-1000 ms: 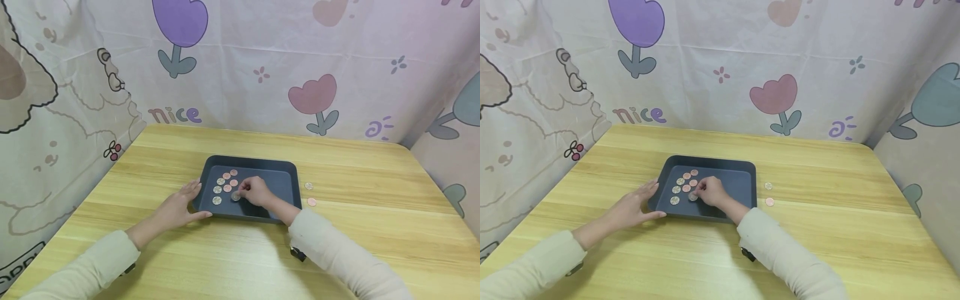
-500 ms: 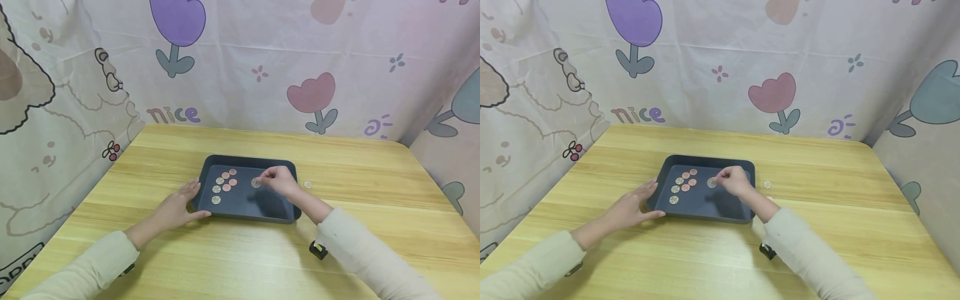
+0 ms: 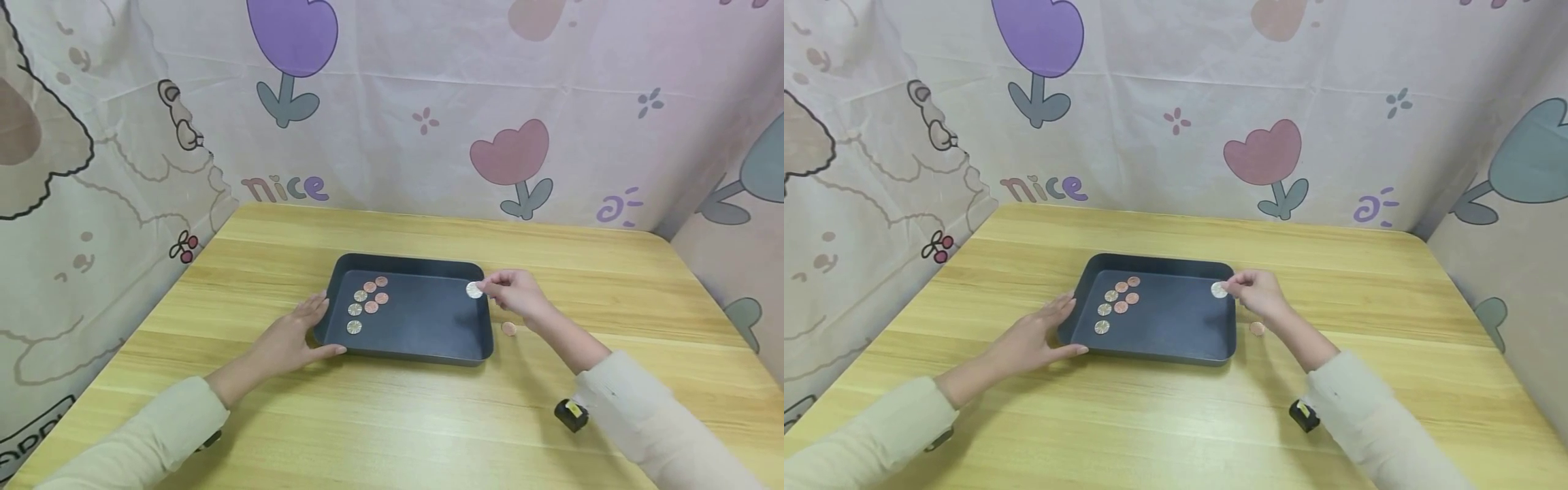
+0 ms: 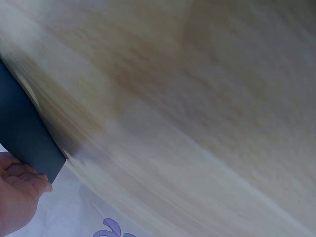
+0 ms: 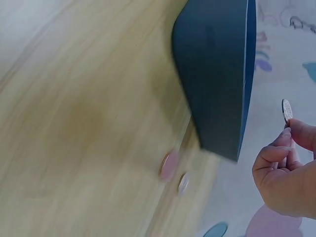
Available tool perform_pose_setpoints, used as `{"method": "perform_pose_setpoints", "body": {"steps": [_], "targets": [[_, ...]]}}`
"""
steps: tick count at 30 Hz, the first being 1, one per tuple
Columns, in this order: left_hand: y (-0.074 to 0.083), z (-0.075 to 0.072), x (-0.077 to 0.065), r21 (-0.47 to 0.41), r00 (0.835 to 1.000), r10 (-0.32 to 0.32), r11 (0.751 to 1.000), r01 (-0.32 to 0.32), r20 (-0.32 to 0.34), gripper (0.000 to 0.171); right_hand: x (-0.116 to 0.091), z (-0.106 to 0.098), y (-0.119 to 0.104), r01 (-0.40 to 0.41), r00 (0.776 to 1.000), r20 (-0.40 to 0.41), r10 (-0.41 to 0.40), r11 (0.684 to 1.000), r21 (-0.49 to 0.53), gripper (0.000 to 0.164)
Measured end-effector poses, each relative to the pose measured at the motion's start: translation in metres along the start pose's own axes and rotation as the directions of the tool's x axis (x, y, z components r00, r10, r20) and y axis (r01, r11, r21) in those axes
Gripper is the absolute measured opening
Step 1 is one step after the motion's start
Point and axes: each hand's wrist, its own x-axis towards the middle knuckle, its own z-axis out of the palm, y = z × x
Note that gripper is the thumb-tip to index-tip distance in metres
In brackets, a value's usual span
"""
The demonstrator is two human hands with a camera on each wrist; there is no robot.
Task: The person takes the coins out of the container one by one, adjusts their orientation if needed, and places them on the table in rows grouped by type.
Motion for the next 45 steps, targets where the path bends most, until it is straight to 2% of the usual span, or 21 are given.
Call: {"method": "perform_pose_setpoints", "body": {"steps": [5,11,18,23,30,38,41,45], "targets": [[0.000,0.001,0.001,-0.011,1.000,-0.003,1.000,0.003,0.002,0.093,-0.003,-0.021,0.016,-0.010,0.999,-0.038,0.009,1.000,-0.030,0.023],[0.000,0.001,0.001,-0.019,1.000,-0.011,1.000,0.011,0.003,0.094,-0.004,-0.041,0.037,-0.066,0.995,-0.084,0.059,0.995,-0.076,0.021],[0.000,0.000,0.001,-0.018,1.000,-0.002,1.000,0.002,0.001,0.093,0.002,-0.060,0.057,-0.164,0.985,-0.056,0.162,0.986,-0.042,0.016],[0.000,0.001,0.001,-0.018,1.000,-0.001,1.000,0.001,0.000,0.093,0.006,-0.066,0.066,-0.233,0.972,-0.033,0.232,0.972,-0.042,0.017],[0.000,0.001,0.001,-0.016,1.000,0.000,1.000,0.000,-0.003,0.093,0.013,-0.064,0.077,-0.279,0.959,-0.081,0.272,0.955,-0.103,0.015],[0.000,0.001,0.000,-0.016,1.000,-0.004,1.000,0.004,0.001,0.093,0.015,-0.059,0.080,-0.254,0.964,-0.145,0.224,0.938,-0.237,0.018],[0.001,0.000,0.000,-0.016,1.000,-0.006,1.000,0.006,-0.001,0.093,0.014,-0.057,0.073,-0.209,0.971,-0.170,0.165,0.936,-0.284,0.021],[0.002,0.000,0.000,-0.019,1.000,-0.006,1.000,0.006,-0.004,0.092,0.012,-0.051,0.056,-0.108,0.974,-0.222,0.039,0.945,-0.310,0.027]]}}
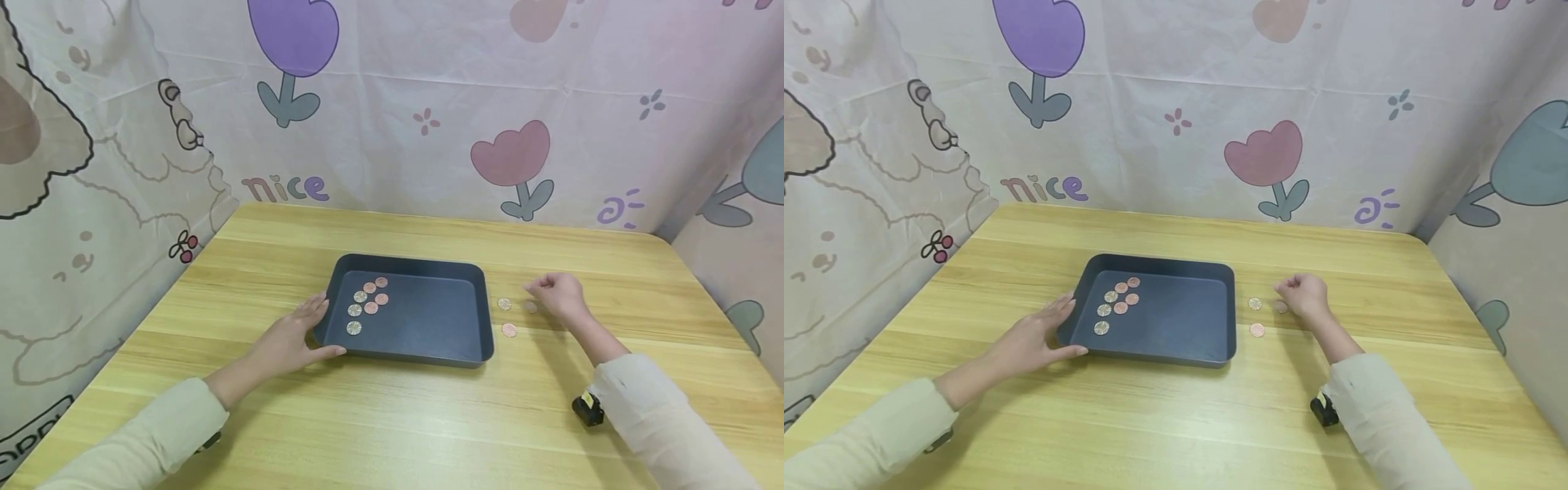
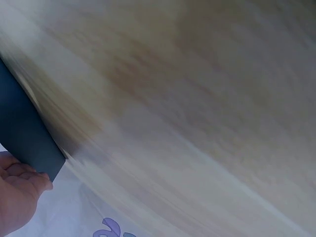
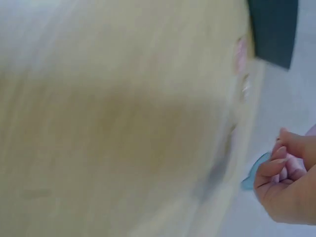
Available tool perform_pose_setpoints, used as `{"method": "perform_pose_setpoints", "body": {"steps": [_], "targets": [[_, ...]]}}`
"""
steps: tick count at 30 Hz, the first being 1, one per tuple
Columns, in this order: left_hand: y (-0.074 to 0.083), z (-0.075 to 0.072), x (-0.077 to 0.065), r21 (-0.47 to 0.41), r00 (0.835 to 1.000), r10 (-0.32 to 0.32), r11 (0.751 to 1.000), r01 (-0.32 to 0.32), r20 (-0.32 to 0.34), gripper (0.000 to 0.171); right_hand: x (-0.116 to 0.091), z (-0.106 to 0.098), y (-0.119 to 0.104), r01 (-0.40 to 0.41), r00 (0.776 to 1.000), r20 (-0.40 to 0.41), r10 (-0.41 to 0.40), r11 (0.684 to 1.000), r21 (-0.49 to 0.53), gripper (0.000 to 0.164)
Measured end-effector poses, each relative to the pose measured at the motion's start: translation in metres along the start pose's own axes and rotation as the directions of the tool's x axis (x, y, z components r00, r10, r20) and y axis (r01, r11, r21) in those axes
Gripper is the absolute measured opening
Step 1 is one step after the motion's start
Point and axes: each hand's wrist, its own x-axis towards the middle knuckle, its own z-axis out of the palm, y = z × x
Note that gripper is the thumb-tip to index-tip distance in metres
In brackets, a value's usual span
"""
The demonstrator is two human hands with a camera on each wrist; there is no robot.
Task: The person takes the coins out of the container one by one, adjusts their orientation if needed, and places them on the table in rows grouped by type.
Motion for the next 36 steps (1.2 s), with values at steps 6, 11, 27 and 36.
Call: {"method": "perform_pose_setpoints", "body": {"steps": [6,11,27,36], "targets": [[0.001,-0.001,0.000,0.000,1.000,-0.003,1.000,0.003,0.004,0.092,-0.007,0.011,-0.032,0.141,0.988,-0.075,-0.133,0.984,0.113,0.026],[0.002,-0.002,0.000,-0.003,1.000,-0.002,1.000,0.002,0.003,0.092,-0.014,0.028,-0.055,0.200,0.980,-0.056,-0.193,0.957,0.210,0.023],[0.001,-0.001,0.000,0.000,1.000,0.008,1.000,-0.008,-0.004,0.091,-0.036,0.083,-0.116,0.329,0.932,0.042,-0.360,0.889,0.319,0.014],[-0.001,0.000,0.000,0.004,1.000,0.007,1.000,-0.007,-0.006,0.091,-0.037,0.124,-0.137,0.367,0.882,0.143,-0.449,0.844,0.390,0.012]]}}
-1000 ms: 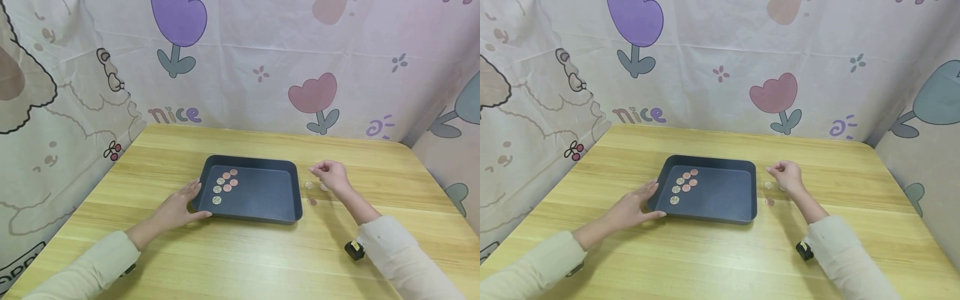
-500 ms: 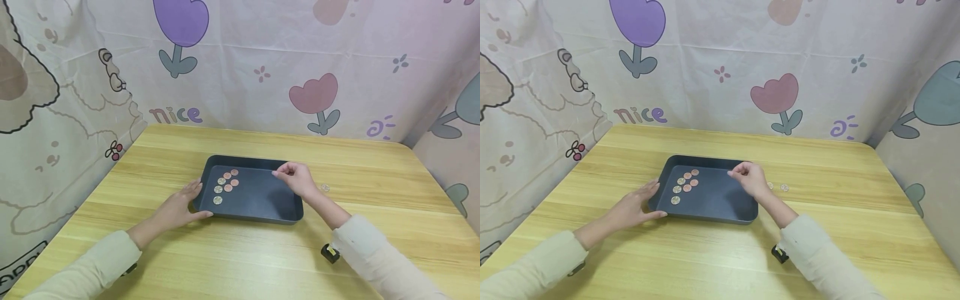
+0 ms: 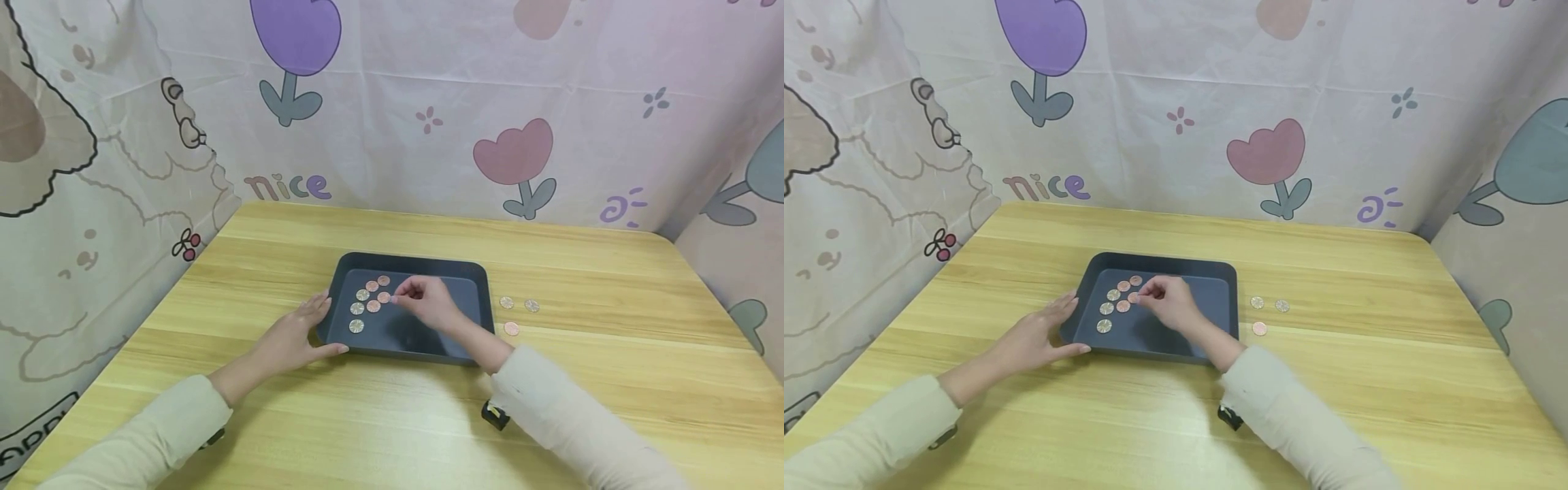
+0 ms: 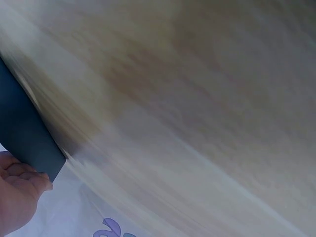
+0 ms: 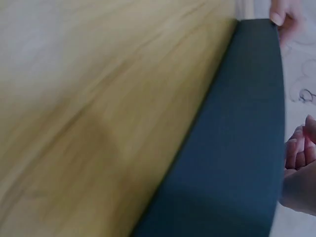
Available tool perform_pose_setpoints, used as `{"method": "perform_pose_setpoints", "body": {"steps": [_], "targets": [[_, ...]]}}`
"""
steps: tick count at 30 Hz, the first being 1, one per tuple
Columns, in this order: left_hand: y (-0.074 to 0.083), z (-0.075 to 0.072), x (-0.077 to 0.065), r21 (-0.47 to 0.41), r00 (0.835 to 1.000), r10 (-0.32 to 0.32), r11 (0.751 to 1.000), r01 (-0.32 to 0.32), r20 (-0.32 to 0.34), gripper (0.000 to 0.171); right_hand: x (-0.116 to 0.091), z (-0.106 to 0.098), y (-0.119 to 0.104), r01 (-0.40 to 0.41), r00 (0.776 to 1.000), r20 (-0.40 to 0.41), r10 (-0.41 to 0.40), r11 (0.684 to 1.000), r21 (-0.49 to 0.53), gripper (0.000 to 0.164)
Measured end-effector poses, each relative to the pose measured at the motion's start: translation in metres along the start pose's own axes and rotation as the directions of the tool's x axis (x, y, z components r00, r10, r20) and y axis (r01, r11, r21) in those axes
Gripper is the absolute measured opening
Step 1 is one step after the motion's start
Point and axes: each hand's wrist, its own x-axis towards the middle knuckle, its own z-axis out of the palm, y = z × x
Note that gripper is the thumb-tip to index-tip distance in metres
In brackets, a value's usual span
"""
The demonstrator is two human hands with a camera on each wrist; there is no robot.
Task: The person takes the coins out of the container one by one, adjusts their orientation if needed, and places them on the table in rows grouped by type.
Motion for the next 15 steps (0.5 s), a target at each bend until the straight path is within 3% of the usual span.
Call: {"method": "perform_pose_setpoints", "body": {"steps": [6,15], "targets": [[0.000,-0.001,0.000,0.003,1.000,0.002,1.000,-0.002,0.003,0.092,0.012,0.028,0.004,0.038,0.994,0.097,-0.043,0.998,0.048,0.013],[0.001,-0.004,0.000,0.029,1.000,0.004,1.000,-0.005,0.021,0.092,0.021,0.056,0.002,0.066,0.976,0.217,-0.030,0.985,-0.158,0.015]]}}
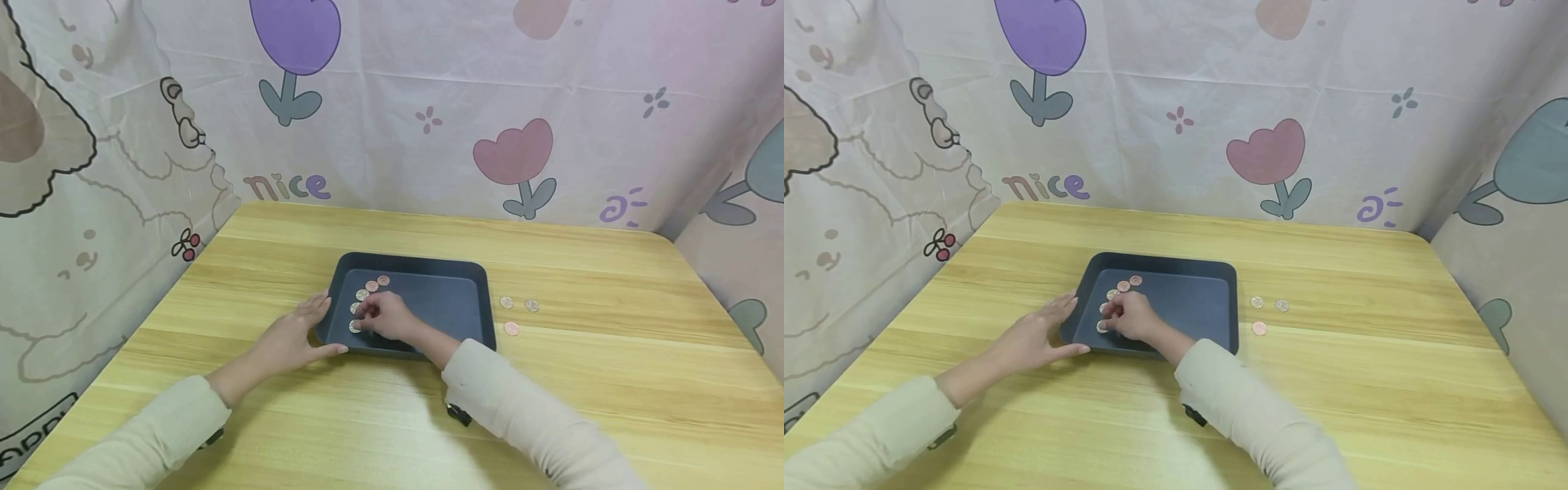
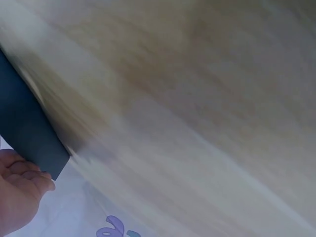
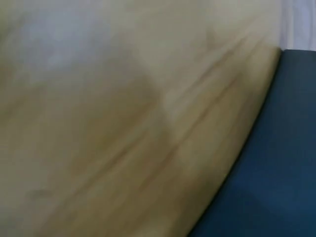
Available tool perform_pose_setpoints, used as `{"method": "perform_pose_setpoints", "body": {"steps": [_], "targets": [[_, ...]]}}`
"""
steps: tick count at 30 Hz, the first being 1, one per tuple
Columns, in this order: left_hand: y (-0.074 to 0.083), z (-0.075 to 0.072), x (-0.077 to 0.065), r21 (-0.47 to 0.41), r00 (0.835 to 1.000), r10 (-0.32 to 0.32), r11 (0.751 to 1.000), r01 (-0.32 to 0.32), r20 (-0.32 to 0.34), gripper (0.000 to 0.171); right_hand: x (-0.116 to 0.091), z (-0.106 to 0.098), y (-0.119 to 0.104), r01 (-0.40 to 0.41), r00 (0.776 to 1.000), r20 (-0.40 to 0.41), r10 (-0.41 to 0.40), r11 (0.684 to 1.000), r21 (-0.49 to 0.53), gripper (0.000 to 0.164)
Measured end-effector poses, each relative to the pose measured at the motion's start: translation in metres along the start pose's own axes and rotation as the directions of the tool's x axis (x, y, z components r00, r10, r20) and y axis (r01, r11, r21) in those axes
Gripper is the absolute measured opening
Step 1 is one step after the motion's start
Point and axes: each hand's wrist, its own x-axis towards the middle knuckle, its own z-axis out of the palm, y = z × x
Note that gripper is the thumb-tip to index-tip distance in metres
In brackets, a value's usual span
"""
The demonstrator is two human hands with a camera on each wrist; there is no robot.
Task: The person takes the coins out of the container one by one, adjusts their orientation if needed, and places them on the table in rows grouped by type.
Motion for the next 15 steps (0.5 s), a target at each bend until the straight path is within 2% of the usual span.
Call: {"method": "perform_pose_setpoints", "body": {"steps": [5,15], "targets": [[0.0016,-0.0022,0.0003,-0.001,1.000,0.002,1.000,-0.002,0.008,0.092,0.0010,0.0060,0.0008,0.038,0.999,0.011,-0.038,0.996,-0.084,0.018],[0.0021,-0.0031,0.0001,-0.004,1.000,-0.011,1.000,0.011,0.023,0.094,0.0010,0.0078,-0.0012,0.059,0.998,0.041,-0.053,0.986,-0.159,0.016]]}}
